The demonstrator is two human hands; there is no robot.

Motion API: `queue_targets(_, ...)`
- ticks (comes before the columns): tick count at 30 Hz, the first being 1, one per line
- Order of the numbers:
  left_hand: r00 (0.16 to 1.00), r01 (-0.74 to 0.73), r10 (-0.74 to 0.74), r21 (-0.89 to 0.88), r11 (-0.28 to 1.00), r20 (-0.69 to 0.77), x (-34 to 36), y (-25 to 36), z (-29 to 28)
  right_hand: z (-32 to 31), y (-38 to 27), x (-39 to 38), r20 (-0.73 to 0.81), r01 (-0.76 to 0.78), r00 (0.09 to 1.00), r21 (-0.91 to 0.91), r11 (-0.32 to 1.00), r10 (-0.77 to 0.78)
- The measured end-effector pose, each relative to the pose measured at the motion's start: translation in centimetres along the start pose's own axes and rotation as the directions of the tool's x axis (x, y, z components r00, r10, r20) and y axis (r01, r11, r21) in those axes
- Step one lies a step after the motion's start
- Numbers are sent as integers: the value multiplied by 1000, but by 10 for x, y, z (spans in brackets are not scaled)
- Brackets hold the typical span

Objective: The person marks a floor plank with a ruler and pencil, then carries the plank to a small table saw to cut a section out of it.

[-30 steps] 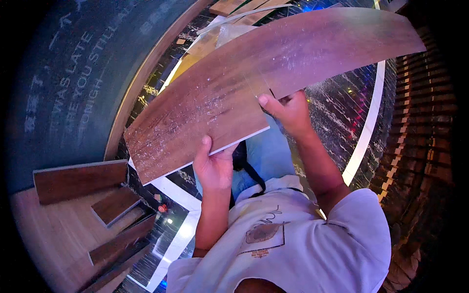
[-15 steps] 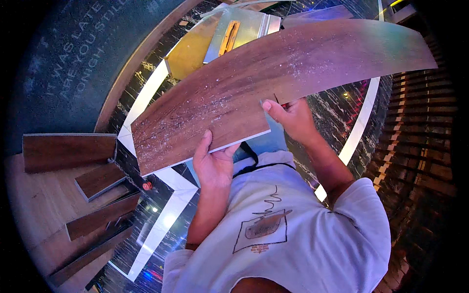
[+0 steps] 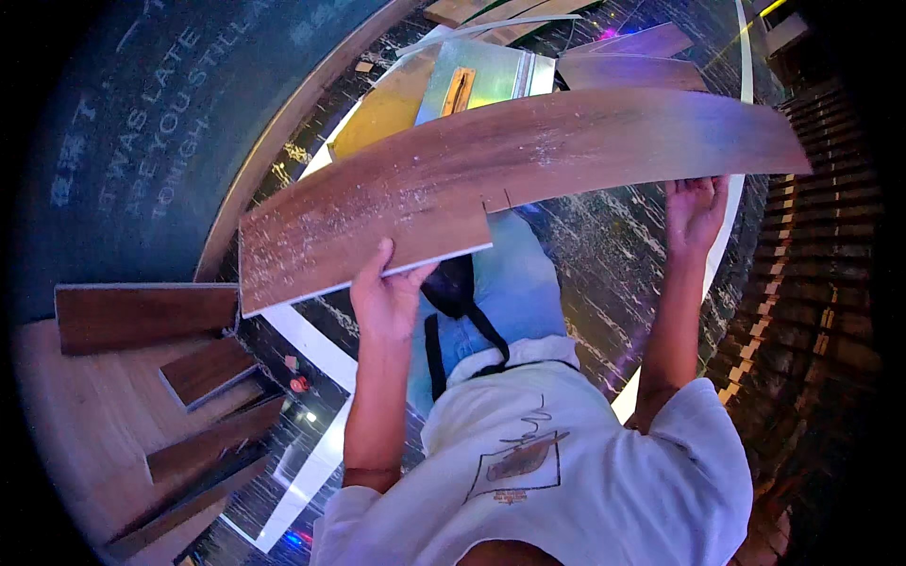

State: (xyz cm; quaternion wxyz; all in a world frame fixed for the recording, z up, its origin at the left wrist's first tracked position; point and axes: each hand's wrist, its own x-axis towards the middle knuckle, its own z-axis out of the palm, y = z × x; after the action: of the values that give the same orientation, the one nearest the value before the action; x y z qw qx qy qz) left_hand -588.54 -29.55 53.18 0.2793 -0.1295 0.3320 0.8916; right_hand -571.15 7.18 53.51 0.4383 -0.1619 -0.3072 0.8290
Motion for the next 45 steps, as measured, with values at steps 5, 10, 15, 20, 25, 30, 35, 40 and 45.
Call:
queue_targets(5, 993, -14, -11, 205, 979, 120, 128, 21, 21, -59, 75, 87, -226, -109, 970, -73, 991, 90)
queue_targets(10, 982, 73, -130, 359, 931, 137, 295, 29, 49, -103, 170, 152, -299, -59, 949, 141, 988, 100)
queue_targets(15, 974, 140, -196, 380, 914, 113, 427, 2, 36, -108, 234, 188, -411, -31, 909, 79, 996, 61)
queue_targets(20, 968, 242, -248, 410, 879, -41, 519, -29, 7, -130, 266, 224, -453, -37, 890, 44, 998, 53)
queue_targets(25, 960, 273, -275, 349, 896, -44, 538, -55, -20, -127, 283, 234, -484, -28, 874, 50, 998, 49)
queue_targets(30, 954, 289, -299, 340, 895, -22, 524, -56, -10, -127, 302, 234, -520, -274, 840, -161, 948, 155)
queue_targets(35, 958, 284, -280, 348, 894, -60, 513, -56, -19, -117, 304, 230, -465, -153, 879, -62, 986, 107)
queue_targets(40, 960, 272, -278, 341, 900, -32, 507, -56, -27, -121, 306, 224, -444, -113, 892, -29, 993, 88)
queue_targets(45, 963, 264, -268, 317, 911, -29, 507, -58, -37, -109, 309, 217, -450, 6, 893, -34, 999, -21)
